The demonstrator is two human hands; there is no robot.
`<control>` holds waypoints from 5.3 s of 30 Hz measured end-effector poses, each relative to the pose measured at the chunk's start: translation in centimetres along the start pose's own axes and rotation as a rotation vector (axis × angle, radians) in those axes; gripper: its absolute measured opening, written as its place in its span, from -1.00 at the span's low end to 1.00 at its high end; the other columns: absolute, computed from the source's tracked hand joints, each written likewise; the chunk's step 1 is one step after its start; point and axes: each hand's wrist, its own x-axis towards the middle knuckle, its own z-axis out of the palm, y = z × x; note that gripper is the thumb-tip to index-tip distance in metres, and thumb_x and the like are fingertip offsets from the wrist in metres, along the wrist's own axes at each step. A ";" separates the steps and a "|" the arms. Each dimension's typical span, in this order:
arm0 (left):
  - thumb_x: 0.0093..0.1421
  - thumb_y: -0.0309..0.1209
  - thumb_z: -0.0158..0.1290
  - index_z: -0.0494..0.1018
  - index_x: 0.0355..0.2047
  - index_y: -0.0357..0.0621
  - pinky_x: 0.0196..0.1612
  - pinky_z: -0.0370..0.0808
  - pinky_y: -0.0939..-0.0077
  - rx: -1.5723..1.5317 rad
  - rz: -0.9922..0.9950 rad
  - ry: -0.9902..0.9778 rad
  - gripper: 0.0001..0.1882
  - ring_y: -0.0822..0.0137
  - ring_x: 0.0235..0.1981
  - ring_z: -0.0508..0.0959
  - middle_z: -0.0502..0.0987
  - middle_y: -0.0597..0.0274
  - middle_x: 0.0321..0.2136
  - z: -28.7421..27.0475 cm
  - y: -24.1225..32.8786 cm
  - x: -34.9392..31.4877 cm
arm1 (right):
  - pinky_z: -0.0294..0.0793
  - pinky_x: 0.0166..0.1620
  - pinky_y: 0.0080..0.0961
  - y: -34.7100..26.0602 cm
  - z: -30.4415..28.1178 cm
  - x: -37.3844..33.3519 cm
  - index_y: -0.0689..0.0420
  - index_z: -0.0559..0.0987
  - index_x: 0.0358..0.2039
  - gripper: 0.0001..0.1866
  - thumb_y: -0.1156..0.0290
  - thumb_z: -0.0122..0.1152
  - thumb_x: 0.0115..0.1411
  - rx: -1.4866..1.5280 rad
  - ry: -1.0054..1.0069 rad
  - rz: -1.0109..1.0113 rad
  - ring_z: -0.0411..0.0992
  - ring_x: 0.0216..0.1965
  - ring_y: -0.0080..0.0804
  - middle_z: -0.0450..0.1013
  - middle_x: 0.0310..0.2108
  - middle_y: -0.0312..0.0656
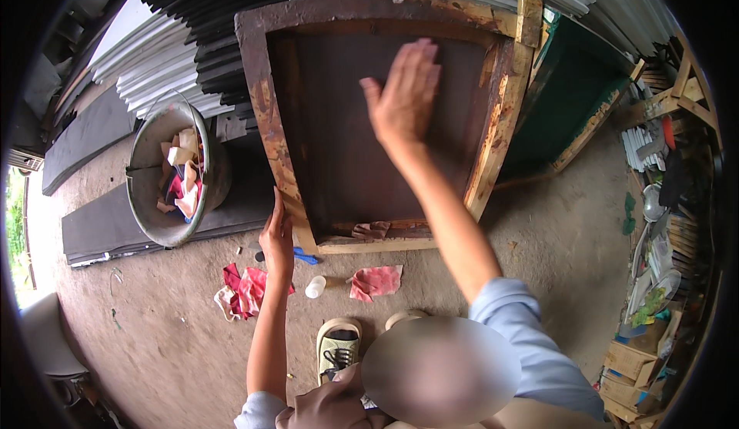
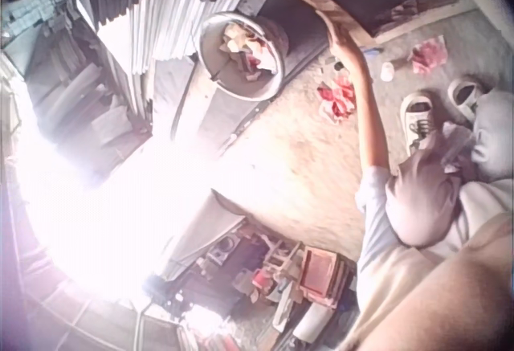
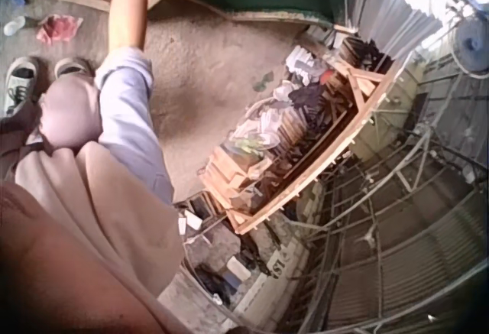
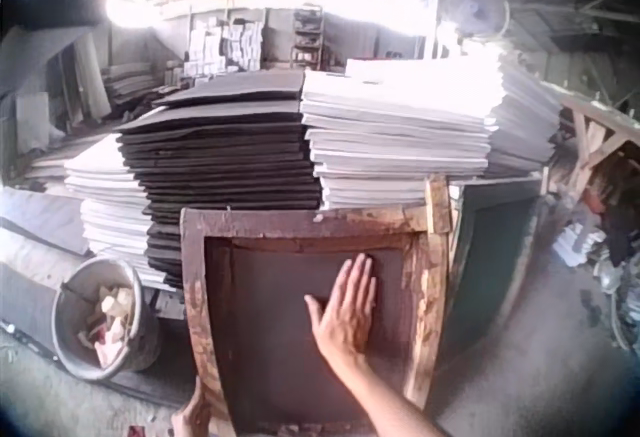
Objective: The person sits on the floor and uses a utility knife to scrape a wooden frame, then wipes the surface with a cloth. They repeat the scraping and wiping process multiple times on the same frame.
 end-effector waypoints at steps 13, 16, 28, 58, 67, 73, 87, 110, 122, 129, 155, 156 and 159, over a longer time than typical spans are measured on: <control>0.06 -0.71 -0.06 0.06 0.27 0.19 -0.43 0.42 0.61 0.072 -0.066 -0.046 -0.21 -0.04 -0.50 0.48 0.44 -0.14 -0.43 -0.4 0.0 -0.2 | -0.04 0.29 -0.12 5.9 -3.0 -5.7 0.30 0.06 0.25 -0.19 -0.07 -0.08 0.21 -0.063 -0.222 -0.217 -0.12 0.34 -0.06 -0.08 0.30 0.08; 0.06 -0.61 0.08 -0.10 0.31 0.25 -0.23 0.53 0.19 -0.088 -0.117 -0.099 -0.11 -0.17 -0.28 0.53 0.51 -0.23 -0.27 0.2 -0.7 -0.6 | -0.06 0.29 -0.12 -0.3 -0.3 -1.3 0.37 0.02 0.24 -0.16 -0.07 -0.07 0.20 0.001 -0.102 -0.175 -0.13 0.33 0.02 -0.11 0.30 0.17; 0.05 -0.63 0.11 -0.26 0.32 0.28 -0.15 0.57 0.27 -0.013 -0.209 -0.224 0.00 0.09 -0.18 0.58 0.52 -0.13 -0.17 -0.2 -0.7 -0.4 | -0.10 0.31 -0.11 6.3 -2.1 -11.0 0.15 0.07 0.28 -0.20 -0.07 -0.04 0.17 -0.079 -0.458 -0.574 -0.11 0.35 -0.27 -0.02 0.32 -0.12; 0.22 -0.30 0.06 0.39 -0.09 -0.24 -0.15 0.44 0.58 -0.932 0.210 -0.359 -0.68 0.47 -0.21 0.50 0.53 0.24 -0.27 -7.0 33.0 -1.1 | 0.26 -0.37 -0.78 3.8 -28.2 1.6 0.15 0.57 -0.34 -0.76 0.23 0.25 0.14 1.514 -0.408 0.447 0.37 -0.41 -0.75 0.47 -0.47 -0.39; 0.19 -0.35 0.11 0.38 -0.39 -0.21 -0.26 0.47 0.70 -1.029 0.036 -0.321 -0.81 0.57 -0.41 0.49 0.49 0.34 -0.48 -3.6 29.2 -2.7 | 0.40 -0.31 -0.68 9.4 -29.8 -1.7 0.19 0.56 -0.24 -0.80 0.39 0.24 0.13 1.396 -0.595 0.455 0.42 -0.38 -0.63 0.50 -0.39 -0.30; 0.24 -0.38 0.03 0.22 -0.25 -0.09 -0.18 0.54 0.51 -1.146 -0.161 -0.308 -0.80 0.43 -0.27 0.51 0.44 0.25 -0.29 -6.4 26.2 -4.5 | 0.35 -0.22 -0.67 7.9 -28.7 -3.2 0.09 0.54 -0.08 -0.68 0.32 0.20 0.14 1.297 -1.088 0.408 0.36 -0.29 -0.67 0.46 -0.31 -0.42; 0.09 -0.64 0.10 0.29 -0.12 -0.22 -0.27 0.61 0.55 -0.776 -0.259 0.020 -0.65 0.35 -0.30 0.56 0.47 0.15 -0.31 -12.0 12.9 -5.5 | 0.41 -0.20 -0.66 -5.9 -14.0 -4.8 0.22 0.50 -0.19 -0.70 0.47 0.30 0.05 1.334 -1.588 0.141 0.41 -0.30 -0.65 0.47 -0.28 -0.33; 0.11 -0.49 0.01 0.55 -0.27 -0.12 -0.24 0.52 0.39 0.152 -0.220 -0.397 -0.81 0.26 -0.34 0.61 0.60 0.13 -0.37 -13.2 -1.2 -6.1 | 0.47 -0.25 -0.17 -12.4 -7.0 -2.6 0.22 0.57 -0.44 -0.71 0.23 0.08 0.16 0.487 -1.128 -0.240 0.51 -0.31 -0.01 0.53 -0.44 0.03; 0.29 -0.45 -0.12 0.45 -0.09 -0.19 -0.13 0.45 0.57 -0.680 -0.387 0.366 -0.76 0.46 -0.23 0.52 0.54 0.23 -0.19 -17.8 -5.2 -9.5 | 0.37 -0.01 -0.22 -29.5 1.9 -3.6 0.25 0.51 -0.30 -0.67 0.26 0.27 0.03 0.560 -0.868 -0.682 0.39 -0.07 -0.07 0.47 -0.28 0.05; 0.28 -0.49 -0.12 0.45 -0.12 -0.20 -0.15 0.40 0.64 -0.841 -0.426 0.517 -0.78 0.52 -0.25 0.48 0.53 0.27 -0.24 -14.0 -5.9 -10.2 | 0.49 -0.27 -0.41 -29.4 0.2 -1.0 0.22 0.56 -0.32 -0.82 0.42 0.22 0.07 0.693 -0.854 -0.341 0.55 -0.35 -0.26 0.54 -0.42 -0.03; 0.30 -0.27 -0.06 0.45 -0.29 -0.20 -0.39 0.35 0.69 -0.910 -0.160 0.125 -0.76 0.63 -0.47 0.38 0.46 0.40 -0.47 -20.2 17.9 -7.7 | 0.38 -0.33 -0.62 -13.3 -24.5 -2.1 0.09 0.33 -0.02 -0.44 0.09 0.31 0.07 1.761 -1.101 0.505 0.35 -0.40 -0.64 0.37 -0.32 -0.34; 0.30 -0.27 -0.06 0.45 -0.31 -0.19 -0.41 0.34 0.69 -0.917 -0.157 0.122 -0.76 0.63 -0.48 0.37 0.46 0.41 -0.48 -20.1 17.7 -7.6 | 0.40 -0.26 -0.58 -13.0 -24.5 -2.8 0.06 0.32 0.00 -0.41 0.05 0.30 0.06 1.759 -1.169 0.533 0.37 -0.33 -0.61 0.37 -0.26 -0.32; 0.28 -0.25 -0.03 0.44 -0.32 -0.16 -0.43 0.42 0.65 -0.888 -0.188 -0.084 -0.77 0.58 -0.48 0.47 0.47 0.38 -0.49 -20.0 18.7 -8.0 | 0.27 0.01 -0.46 -11.9 -22.9 -3.8 0.11 0.11 0.21 0.05 -0.22 0.36 -0.14 1.587 -1.309 0.156 0.21 0.10 -0.42 0.09 0.17 -0.17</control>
